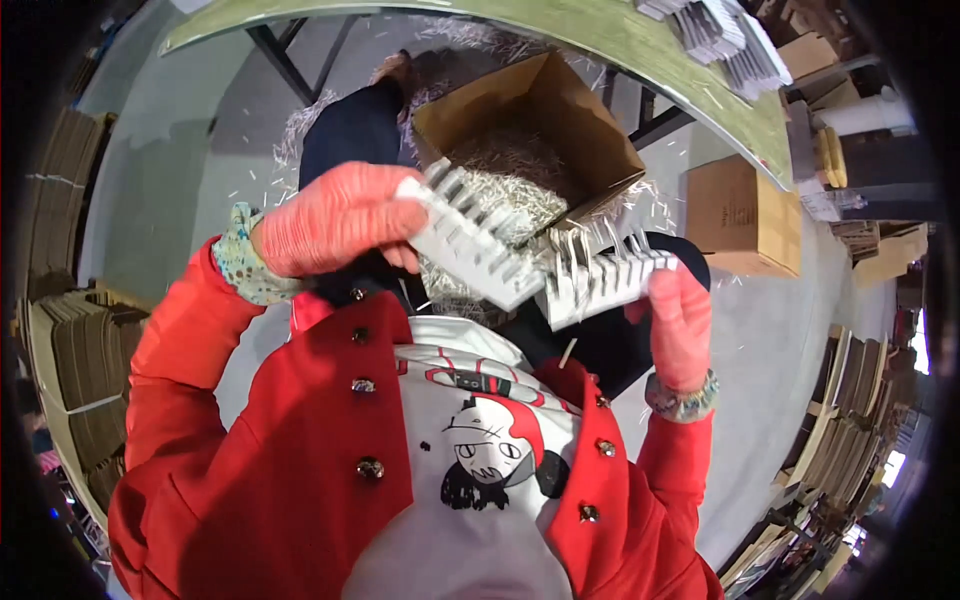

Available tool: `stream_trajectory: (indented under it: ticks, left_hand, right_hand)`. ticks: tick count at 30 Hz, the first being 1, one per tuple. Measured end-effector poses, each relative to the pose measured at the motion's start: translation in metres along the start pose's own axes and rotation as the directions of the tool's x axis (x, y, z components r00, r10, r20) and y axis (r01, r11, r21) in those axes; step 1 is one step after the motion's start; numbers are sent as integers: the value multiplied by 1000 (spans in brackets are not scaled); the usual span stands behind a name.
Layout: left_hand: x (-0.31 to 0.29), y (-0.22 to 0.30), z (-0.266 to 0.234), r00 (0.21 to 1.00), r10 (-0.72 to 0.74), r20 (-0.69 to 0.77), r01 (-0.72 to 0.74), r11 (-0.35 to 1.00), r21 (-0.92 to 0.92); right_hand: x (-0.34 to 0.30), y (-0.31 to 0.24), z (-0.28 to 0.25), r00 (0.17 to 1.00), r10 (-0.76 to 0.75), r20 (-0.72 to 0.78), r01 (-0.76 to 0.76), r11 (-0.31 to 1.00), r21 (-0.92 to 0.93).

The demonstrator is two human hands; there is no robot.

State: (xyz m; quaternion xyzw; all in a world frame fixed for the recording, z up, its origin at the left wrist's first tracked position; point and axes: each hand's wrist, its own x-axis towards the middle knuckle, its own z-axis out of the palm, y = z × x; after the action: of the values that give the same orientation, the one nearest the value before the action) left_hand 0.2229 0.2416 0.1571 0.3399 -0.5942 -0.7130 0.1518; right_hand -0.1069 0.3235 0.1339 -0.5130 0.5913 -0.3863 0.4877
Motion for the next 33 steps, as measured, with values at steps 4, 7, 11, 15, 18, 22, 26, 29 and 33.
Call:
stream_trajectory:
  ticks: [4,7,11,15,18,22,26,29,33]
  left_hand:
    - [-18,6,-37,990,80,-114,-82,997,-15]
    - [-33,12,-53,979,125,-159,-129,992,-12]
    - [-3,1,-9,953,278,-120,-278,960,17]
    - [35,1,21,917,365,-160,-356,931,82]
    - [49,-5,23,773,617,-148,-581,782,225]
    - [47,-11,17,685,723,-94,-624,648,437]
    - [39,-14,12,666,732,-144,-499,580,643]
    - [34,3,4,817,576,34,-478,643,599]
    - [31,10,14,812,520,264,-546,520,657]
  right_hand:
    - [8,7,-24,982,-51,-184,61,997,49]
    - [13,6,-38,921,-23,-388,74,990,117]
    - [26,-6,4,916,-167,-366,236,959,155]
    - [40,-15,38,917,-252,-308,323,923,207]
    - [33,-17,67,920,-172,-352,300,888,350]
    - [27,-2,77,915,-295,-274,299,954,-28]
    - [22,-3,67,984,-173,49,162,969,186]
    - [36,-11,33,967,-205,154,201,979,43]
    - [41,-45,32,941,-330,75,329,944,27]
